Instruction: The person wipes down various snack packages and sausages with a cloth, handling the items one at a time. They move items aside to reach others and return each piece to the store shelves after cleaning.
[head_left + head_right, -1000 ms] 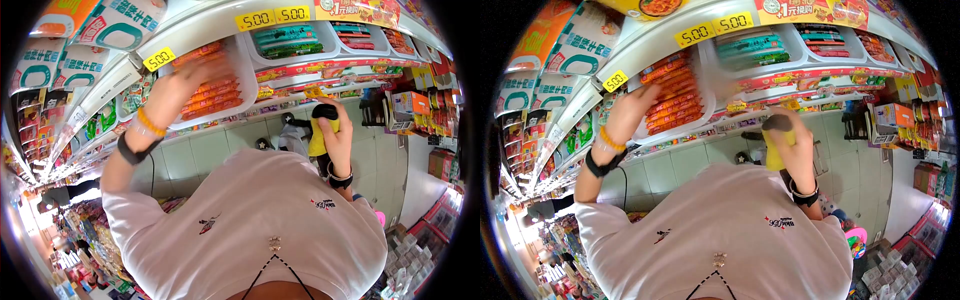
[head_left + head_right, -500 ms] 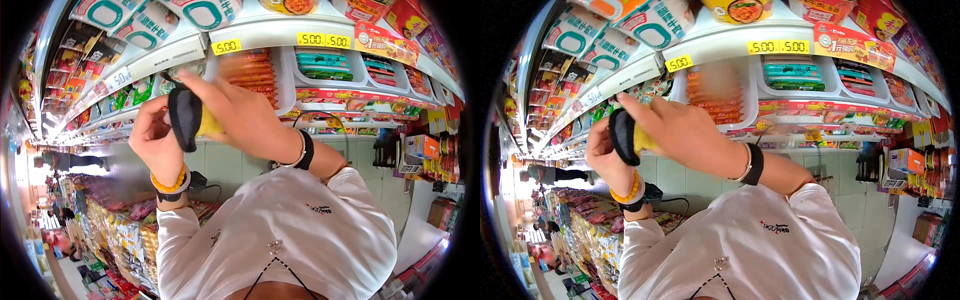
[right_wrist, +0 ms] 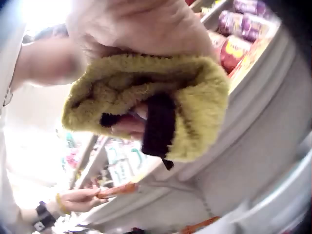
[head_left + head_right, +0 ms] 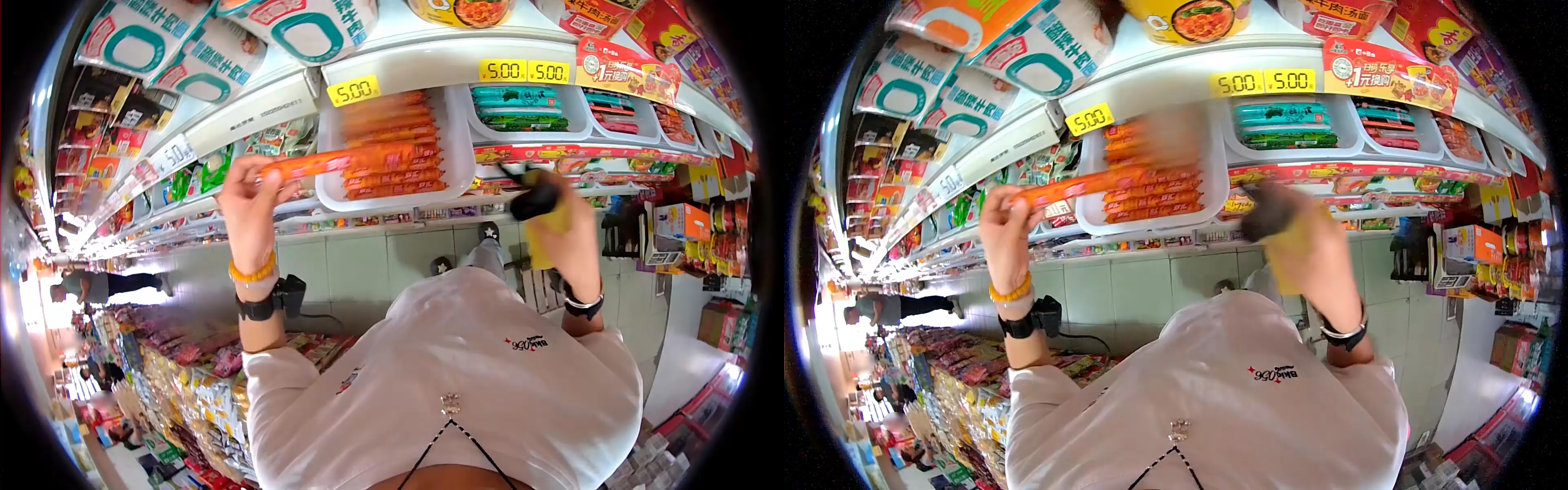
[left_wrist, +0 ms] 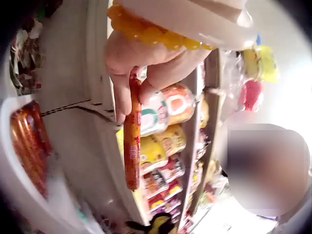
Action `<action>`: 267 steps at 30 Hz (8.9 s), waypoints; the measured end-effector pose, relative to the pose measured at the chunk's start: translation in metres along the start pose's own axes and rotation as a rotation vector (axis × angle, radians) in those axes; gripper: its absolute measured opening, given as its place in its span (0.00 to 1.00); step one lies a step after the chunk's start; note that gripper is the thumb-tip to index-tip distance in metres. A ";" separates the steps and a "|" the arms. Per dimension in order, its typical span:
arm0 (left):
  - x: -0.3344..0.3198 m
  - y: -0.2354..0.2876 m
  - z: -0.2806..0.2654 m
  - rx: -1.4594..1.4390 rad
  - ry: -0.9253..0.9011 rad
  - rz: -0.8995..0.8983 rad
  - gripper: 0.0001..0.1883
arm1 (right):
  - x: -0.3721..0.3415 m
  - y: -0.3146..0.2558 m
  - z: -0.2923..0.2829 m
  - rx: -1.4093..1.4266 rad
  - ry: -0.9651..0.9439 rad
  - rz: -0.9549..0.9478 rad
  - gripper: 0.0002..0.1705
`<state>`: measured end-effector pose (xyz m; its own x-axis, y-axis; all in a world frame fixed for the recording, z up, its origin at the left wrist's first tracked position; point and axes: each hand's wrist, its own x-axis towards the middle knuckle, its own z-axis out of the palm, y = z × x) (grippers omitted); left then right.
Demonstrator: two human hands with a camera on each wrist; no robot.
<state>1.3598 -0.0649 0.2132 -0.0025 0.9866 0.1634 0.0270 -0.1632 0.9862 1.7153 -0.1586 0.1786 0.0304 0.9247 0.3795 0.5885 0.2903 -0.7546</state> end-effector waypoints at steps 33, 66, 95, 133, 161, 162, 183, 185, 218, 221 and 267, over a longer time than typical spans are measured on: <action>0.104 -0.088 0.052 1.348 -0.783 0.595 0.15 | -0.036 0.042 -0.009 0.098 0.168 0.360 0.27; 0.077 -0.095 0.066 1.495 -1.071 0.482 0.34 | -0.051 0.053 -0.026 0.029 0.176 0.438 0.27; 0.088 -0.098 0.074 1.430 -1.135 0.542 0.41 | -0.004 -0.134 -0.050 -0.547 -0.104 0.016 0.19; 0.094 -0.088 0.069 1.217 -1.093 0.367 0.38 | 0.035 0.039 -0.029 -0.023 -0.097 -0.193 0.41; 0.111 -0.098 0.062 1.430 -1.194 0.385 0.40 | 0.005 0.014 0.004 -0.049 -0.058 0.039 0.39; 0.112 -0.099 0.061 1.402 -1.201 0.380 0.41 | 0.005 0.014 0.003 -0.049 -0.073 0.043 0.40; 0.104 -0.093 0.063 1.386 -1.172 0.278 0.43 | 0.001 0.022 0.005 -0.023 -0.008 0.009 0.41; 0.106 -0.097 0.059 1.413 -1.142 0.338 0.42 | 0.000 0.024 0.005 -0.030 -0.024 0.018 0.41; 0.190 -0.146 -0.004 1.344 -1.011 0.314 0.40 | -0.010 0.031 0.000 -0.029 -0.028 0.043 0.43; 0.169 -0.111 0.021 1.248 -1.060 0.248 0.39 | -0.011 0.032 0.001 -0.033 -0.024 0.034 0.44; 0.145 -0.095 0.062 1.161 -1.148 0.267 0.35 | -0.010 0.035 0.002 -0.052 0.009 0.080 0.42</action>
<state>1.4187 0.0947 0.1413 0.8028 0.5095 -0.3097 0.5914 -0.7465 0.3050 1.7340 -0.1573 0.1472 0.0861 0.9420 0.3242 0.6250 0.2024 -0.7539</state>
